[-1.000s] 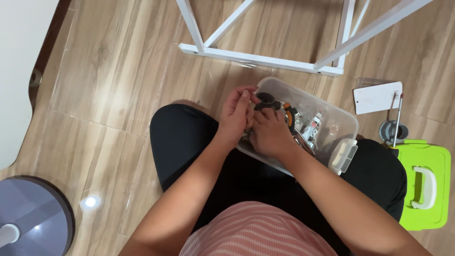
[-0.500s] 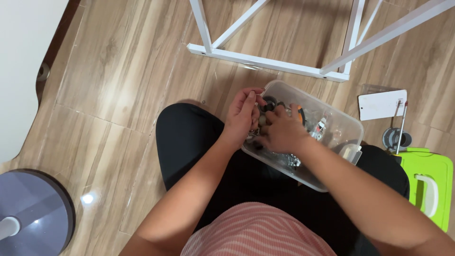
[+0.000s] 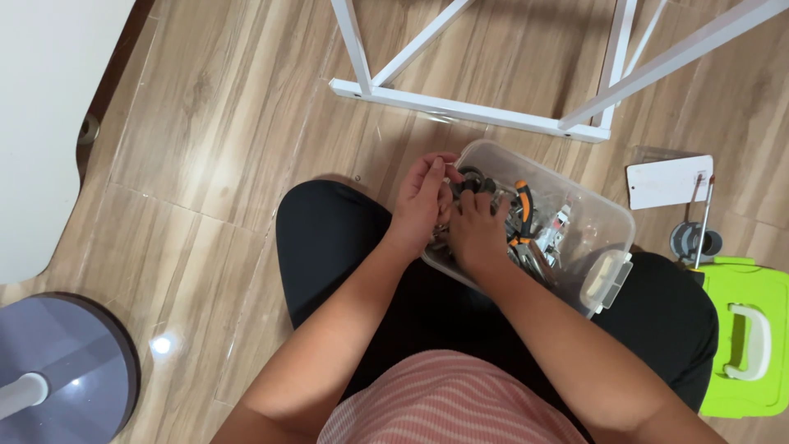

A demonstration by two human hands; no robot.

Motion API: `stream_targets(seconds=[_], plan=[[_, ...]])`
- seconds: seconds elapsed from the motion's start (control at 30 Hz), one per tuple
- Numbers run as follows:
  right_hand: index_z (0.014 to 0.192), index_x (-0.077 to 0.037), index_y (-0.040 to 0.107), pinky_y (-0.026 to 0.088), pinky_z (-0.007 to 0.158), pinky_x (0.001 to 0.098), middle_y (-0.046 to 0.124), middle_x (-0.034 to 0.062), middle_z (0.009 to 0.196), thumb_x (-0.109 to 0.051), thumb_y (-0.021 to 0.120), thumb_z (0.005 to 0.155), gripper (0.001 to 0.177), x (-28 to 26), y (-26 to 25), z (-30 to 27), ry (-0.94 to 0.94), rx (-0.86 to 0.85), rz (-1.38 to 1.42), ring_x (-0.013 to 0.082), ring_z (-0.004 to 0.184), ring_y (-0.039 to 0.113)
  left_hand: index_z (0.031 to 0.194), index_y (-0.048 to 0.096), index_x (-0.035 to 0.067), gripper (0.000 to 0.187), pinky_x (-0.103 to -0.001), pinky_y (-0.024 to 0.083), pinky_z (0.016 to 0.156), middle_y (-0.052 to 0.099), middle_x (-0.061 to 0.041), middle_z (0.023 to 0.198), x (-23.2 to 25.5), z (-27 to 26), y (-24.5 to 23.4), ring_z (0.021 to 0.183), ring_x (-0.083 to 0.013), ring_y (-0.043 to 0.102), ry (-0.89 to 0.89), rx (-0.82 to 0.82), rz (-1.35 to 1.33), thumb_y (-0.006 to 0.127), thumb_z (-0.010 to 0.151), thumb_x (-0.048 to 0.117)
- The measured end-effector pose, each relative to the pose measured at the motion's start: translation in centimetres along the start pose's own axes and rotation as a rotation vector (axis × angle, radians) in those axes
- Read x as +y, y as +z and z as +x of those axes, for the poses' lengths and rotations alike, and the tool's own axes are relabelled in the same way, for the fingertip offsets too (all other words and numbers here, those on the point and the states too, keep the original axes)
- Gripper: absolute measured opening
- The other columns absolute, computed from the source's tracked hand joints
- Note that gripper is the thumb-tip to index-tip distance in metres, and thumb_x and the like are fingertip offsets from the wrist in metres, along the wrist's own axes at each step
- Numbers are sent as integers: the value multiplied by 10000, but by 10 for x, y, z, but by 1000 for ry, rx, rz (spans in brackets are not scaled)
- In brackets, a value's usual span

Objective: Assembling a white metal desk or shelf frame using a screwdriver, hammer, and hardware from a bin.

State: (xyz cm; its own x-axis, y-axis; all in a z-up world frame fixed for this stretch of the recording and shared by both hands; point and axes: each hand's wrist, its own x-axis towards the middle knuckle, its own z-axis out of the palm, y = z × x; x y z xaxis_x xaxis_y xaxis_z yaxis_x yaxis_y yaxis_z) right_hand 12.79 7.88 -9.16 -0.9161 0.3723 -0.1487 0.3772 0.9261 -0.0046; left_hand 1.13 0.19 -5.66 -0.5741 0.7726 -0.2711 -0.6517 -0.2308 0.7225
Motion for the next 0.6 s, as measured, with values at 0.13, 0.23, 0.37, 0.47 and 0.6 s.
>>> stream_targets(seconds=[0.13, 0.23, 0.37, 0.47, 0.6], plan=[[1113, -91, 719, 298, 1028, 655, 550, 89, 1239, -460, 737, 803, 483, 6, -1, 0, -25, 33, 24, 322, 1212, 465, 1263, 575, 57, 263, -215, 326, 461, 591, -21, 966, 1, 1, 1, 575, -29, 403, 12, -3, -6, 453, 1120, 241], [1052, -159, 750, 303, 1030, 653, 558, 62, 1217, -426, 763, 803, 366, 12, 4, 3, -37, 16, 60, 314, 1199, 470, 1254, 571, 59, 254, -216, 315, 445, 590, -22, 957, 7, 0, 5, 567, -34, 404, -10, 25, 14, 450, 1115, 234], [1012, -200, 773, 293, 1023, 648, 570, 50, 1175, -368, 796, 760, 304, 19, -28, 4, -39, -45, 213, 332, 1198, 462, 1247, 571, 56, 252, -208, 287, 419, 594, -23, 949, 3, 0, 3, 533, -30, 378, 5, 11, -16, 452, 1107, 229], [980, -187, 798, 329, 1020, 574, 627, 22, 1145, -289, 813, 752, 249, 39, -35, 4, -11, -103, 398, 330, 1188, 503, 1255, 565, 50, 255, -217, 311, 437, 591, -28, 956, 0, 3, 1, 557, -38, 398, -4, 19, -8, 454, 1115, 232], [1019, -101, 764, 446, 1031, 401, 685, 37, 1213, -213, 797, 834, 218, 67, -56, -12, -59, -19, 888, 267, 1176, 626, 1238, 592, 60, 255, -211, 365, 468, 607, -22, 960, -1, 1, 4, 567, -36, 433, -3, 12, 95, 461, 1108, 236]])
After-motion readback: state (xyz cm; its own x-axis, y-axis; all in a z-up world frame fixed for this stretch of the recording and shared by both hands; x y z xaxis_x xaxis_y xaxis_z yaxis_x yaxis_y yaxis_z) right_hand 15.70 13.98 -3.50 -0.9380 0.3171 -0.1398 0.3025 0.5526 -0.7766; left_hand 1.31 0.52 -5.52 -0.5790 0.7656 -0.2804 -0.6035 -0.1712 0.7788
